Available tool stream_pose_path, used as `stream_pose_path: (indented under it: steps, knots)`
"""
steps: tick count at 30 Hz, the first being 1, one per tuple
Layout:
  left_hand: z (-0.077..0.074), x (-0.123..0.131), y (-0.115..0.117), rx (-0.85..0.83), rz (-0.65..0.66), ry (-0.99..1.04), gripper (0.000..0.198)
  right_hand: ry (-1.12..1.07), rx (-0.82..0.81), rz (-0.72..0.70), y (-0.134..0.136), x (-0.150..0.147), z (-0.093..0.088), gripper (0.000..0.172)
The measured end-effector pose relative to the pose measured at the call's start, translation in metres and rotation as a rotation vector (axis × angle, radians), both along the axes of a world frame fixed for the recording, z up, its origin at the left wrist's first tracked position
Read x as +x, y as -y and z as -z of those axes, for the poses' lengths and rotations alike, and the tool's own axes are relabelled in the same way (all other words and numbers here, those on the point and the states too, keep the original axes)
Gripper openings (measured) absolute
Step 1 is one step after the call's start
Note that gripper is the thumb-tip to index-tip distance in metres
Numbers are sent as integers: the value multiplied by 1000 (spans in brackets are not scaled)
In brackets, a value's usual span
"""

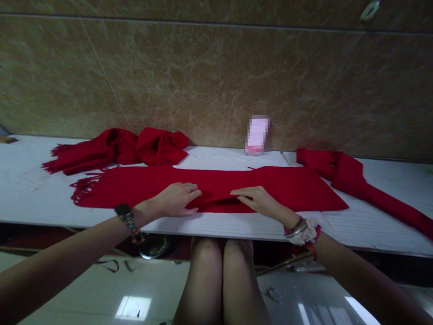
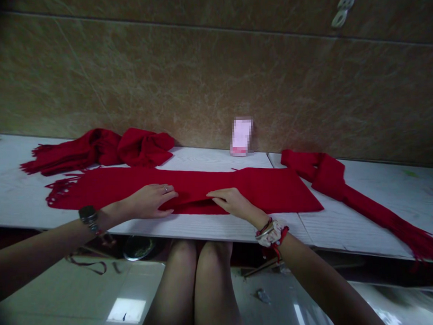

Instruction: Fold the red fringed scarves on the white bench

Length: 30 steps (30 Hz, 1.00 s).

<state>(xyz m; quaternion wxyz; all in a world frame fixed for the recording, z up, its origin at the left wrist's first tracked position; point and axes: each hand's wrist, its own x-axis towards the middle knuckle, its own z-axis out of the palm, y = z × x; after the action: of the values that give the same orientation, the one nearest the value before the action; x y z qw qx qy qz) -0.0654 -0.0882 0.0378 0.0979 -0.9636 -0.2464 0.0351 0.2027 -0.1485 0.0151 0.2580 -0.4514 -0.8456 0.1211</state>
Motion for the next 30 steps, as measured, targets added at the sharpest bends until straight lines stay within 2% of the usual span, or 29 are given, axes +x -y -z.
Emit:
stream_pose_path:
  steps: [4,8,11,14,17,20,24,27,30]
  knots:
    - [-2,4,0,-40,45,-33,31,14,-25,-91,4,5,-1,28]
    - [-4,-7,0,-150,137,-112,30,105,-67,-197,9,9,7,27]
    - [-2,-13,1,-236,136,-78,28,152,-93,-228,11,11,11,27]
    - [-3,-13,-1,-365,132,9,22,156,-105,-192,9,14,11,30]
    - [-5,-2,-8,-376,127,117,21,200,-64,-33,4,18,10,38]
    - [-1,17,-17,-258,78,226,30,342,-31,116,0,22,13,46]
    - [19,38,-26,-197,-73,172,45,518,-70,148,0,22,20,56]
    - [31,37,-28,-237,-204,83,52,543,-110,175,2,22,20,66]
    - [35,28,-27,-252,-272,78,54,522,-169,164,-2,25,14,77]
